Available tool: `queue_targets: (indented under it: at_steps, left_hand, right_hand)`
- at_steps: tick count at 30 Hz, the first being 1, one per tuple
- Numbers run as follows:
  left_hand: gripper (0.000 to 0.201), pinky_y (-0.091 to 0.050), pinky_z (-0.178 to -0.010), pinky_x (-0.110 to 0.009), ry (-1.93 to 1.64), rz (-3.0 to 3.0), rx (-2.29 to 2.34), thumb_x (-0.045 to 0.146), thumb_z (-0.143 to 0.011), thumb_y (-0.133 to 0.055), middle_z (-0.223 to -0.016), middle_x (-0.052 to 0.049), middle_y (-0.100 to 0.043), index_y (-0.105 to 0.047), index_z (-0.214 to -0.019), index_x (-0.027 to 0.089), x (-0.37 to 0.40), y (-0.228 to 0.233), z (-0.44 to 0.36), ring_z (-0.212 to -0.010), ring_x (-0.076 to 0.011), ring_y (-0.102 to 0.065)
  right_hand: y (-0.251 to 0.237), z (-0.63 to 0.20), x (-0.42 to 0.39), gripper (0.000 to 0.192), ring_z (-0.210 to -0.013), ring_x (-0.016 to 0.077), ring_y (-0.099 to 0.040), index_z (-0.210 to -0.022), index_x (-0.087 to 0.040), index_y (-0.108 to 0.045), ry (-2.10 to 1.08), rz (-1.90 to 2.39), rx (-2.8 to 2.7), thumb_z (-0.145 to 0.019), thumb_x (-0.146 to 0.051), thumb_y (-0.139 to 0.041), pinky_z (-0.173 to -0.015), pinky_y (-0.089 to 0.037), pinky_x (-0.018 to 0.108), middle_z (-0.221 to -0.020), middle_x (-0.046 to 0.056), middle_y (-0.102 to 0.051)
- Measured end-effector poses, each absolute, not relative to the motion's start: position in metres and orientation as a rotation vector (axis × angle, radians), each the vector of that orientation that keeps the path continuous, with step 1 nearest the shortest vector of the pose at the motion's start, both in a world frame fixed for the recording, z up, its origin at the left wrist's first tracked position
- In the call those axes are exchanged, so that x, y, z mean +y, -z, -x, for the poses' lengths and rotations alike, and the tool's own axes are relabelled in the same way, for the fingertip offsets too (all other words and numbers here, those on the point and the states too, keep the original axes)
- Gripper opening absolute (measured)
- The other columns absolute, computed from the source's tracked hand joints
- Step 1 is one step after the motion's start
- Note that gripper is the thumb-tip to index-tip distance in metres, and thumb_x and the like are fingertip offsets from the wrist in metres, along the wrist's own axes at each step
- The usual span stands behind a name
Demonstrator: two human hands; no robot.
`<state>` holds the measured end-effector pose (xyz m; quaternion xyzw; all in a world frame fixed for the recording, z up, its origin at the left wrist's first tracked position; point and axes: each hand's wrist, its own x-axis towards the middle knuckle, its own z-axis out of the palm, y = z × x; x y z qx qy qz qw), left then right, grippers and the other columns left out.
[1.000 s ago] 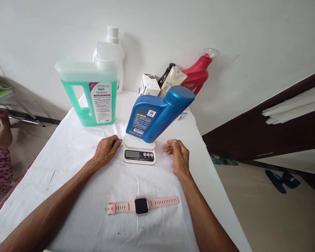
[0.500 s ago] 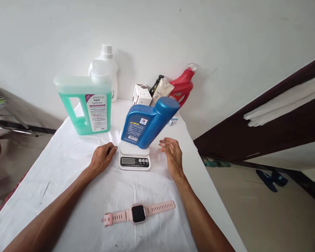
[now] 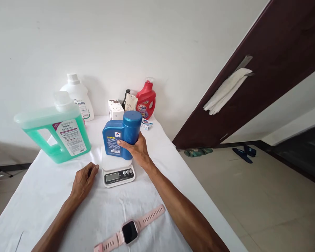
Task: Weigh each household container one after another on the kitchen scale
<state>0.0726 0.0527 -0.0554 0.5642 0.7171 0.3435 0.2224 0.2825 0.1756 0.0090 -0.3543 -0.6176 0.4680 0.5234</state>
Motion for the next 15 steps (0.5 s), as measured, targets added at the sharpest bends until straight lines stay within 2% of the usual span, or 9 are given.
queue_targets:
  at_steps: [6,11,15]
  left_hand:
    - [0.046,-0.030,-0.059,-0.027,-0.962,-1.551,1.974,0.061,-0.094,-0.042,-0.062,0.005,-0.033,-0.035,-0.068,0.023,0.053,0.057,-0.074,-0.061,-0.0137,-0.032]
    - [0.047,-0.029,-0.058,-0.028,-0.975,-1.540,1.962,0.063,-0.094,-0.039,-0.062,0.005,-0.032,-0.033,-0.068,0.024,0.054,0.058,-0.075,-0.060,-0.0138,-0.031]
    - [0.049,-0.028,-0.057,-0.028,-0.962,-1.532,1.977,0.064,-0.094,-0.040,-0.061,0.005,-0.031,-0.033,-0.068,0.024,0.056,0.062,-0.075,-0.059,-0.0138,-0.031]
  right_hand:
    - [-0.001,-0.330,0.197,0.072,-0.100,0.0290,-0.072,-0.126,-0.022,-0.067,-0.895,1.002,-1.328,-0.065,-0.049,-0.092,-0.090,-0.059,0.044,-0.115,0.008,-0.077]
    - [0.022,-0.386,0.239,0.072,-0.092,0.0302,-0.072,-0.118,-0.018,-0.067,-0.574,1.241,-1.188,-0.059,-0.051,-0.092,-0.086,-0.059,0.046,-0.107,0.010,-0.077]
    - [0.041,-0.425,0.272,0.074,-0.096,0.0309,-0.071,-0.118,-0.018,-0.064,-0.435,1.263,-1.068,-0.057,-0.049,-0.093,-0.087,-0.058,0.047,-0.110,0.011,-0.075]
